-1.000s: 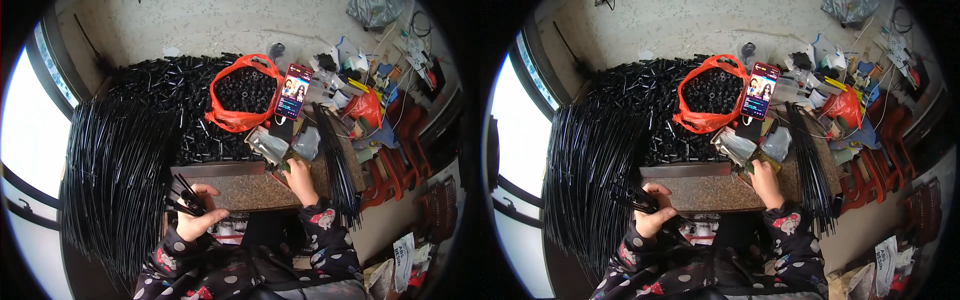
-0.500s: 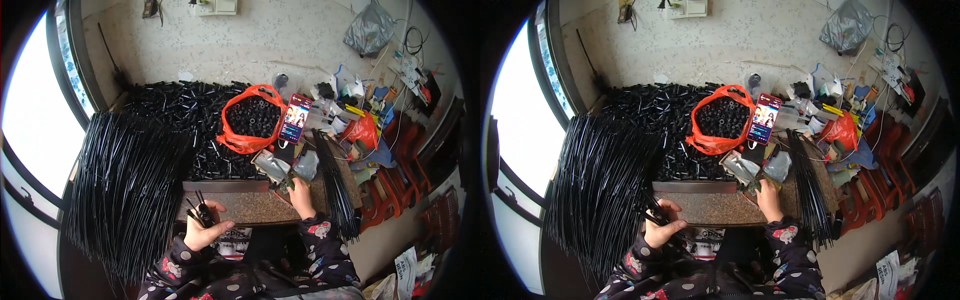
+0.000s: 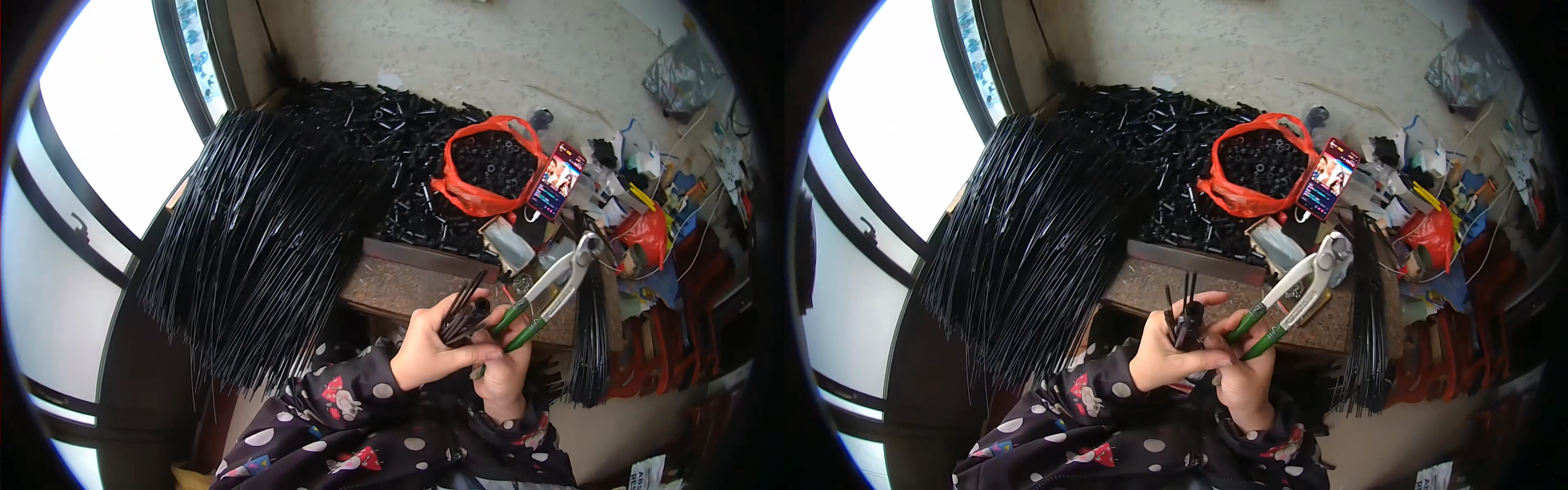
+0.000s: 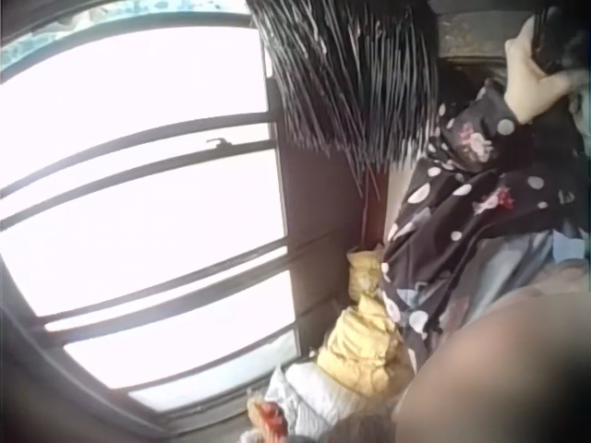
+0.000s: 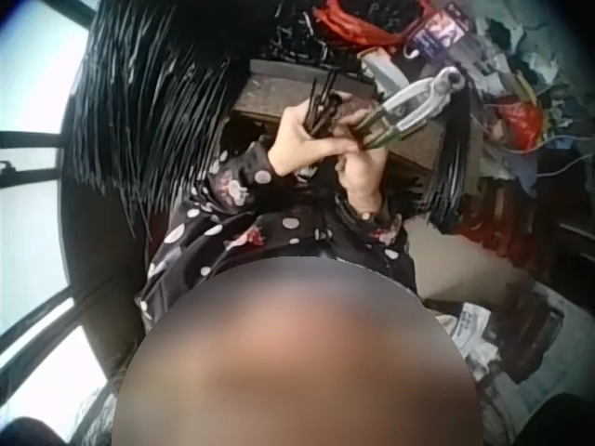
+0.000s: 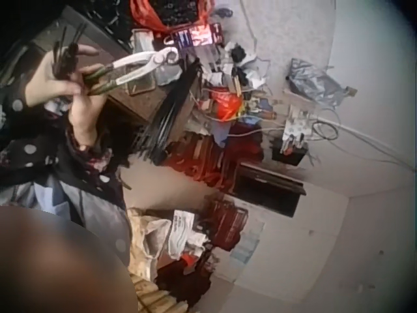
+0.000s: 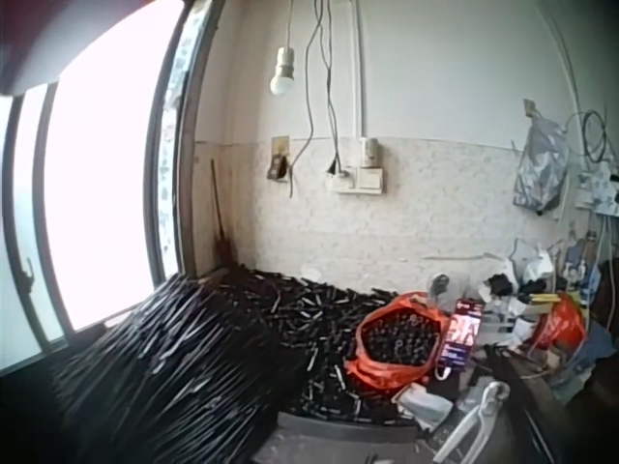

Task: Assembling and securing bundles of wires using clips and pliers.

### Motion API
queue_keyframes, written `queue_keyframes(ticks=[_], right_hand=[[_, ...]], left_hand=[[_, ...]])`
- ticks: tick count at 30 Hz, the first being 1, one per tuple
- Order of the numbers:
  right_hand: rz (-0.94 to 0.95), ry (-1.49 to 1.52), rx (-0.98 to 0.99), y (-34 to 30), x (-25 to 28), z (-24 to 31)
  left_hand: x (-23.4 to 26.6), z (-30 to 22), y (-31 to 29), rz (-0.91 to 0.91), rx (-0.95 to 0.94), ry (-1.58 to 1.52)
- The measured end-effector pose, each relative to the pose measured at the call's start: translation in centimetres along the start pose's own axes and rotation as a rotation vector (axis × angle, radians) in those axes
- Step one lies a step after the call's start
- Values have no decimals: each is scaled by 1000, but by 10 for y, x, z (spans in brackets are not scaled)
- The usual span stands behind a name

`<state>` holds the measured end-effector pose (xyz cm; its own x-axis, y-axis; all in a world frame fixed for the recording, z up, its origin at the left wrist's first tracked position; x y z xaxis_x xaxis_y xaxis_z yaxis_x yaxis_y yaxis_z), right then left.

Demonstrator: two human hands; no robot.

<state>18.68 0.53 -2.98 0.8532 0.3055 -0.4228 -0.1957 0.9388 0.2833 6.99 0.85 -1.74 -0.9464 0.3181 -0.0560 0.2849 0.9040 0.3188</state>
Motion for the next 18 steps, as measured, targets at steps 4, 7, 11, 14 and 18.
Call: queue_keyframes(ticks=[4, 7, 11, 14, 18], right_hand=[[31, 34, -26, -4, -7, -3], [39, 29, -33, -5, -7, -2], [38, -59, -12, -7, -14, 1], [-109, -312, 258, -8, -22, -3], [193, -336, 364, 11, -9, -9]], left_hand=[[5, 0, -11, -7, 79, -110], [6, -3, -12, 4, 54, -39], [5, 6, -12, 4, 27, -10], [3, 10, -12, -173, -93, 200], [16, 8, -6, 132, -62, -291]])
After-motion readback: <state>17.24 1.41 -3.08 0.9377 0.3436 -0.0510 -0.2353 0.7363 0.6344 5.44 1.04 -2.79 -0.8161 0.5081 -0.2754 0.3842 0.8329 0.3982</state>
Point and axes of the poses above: each hand's wrist, its own y-axis towards the middle knuckle, its own x-axis out of the back of the hand, z = x × y, the point moved 2 cm from there along y, towards the middle knuckle, and after that the axes turned 9 degrees about z, right-handed, at the moved point
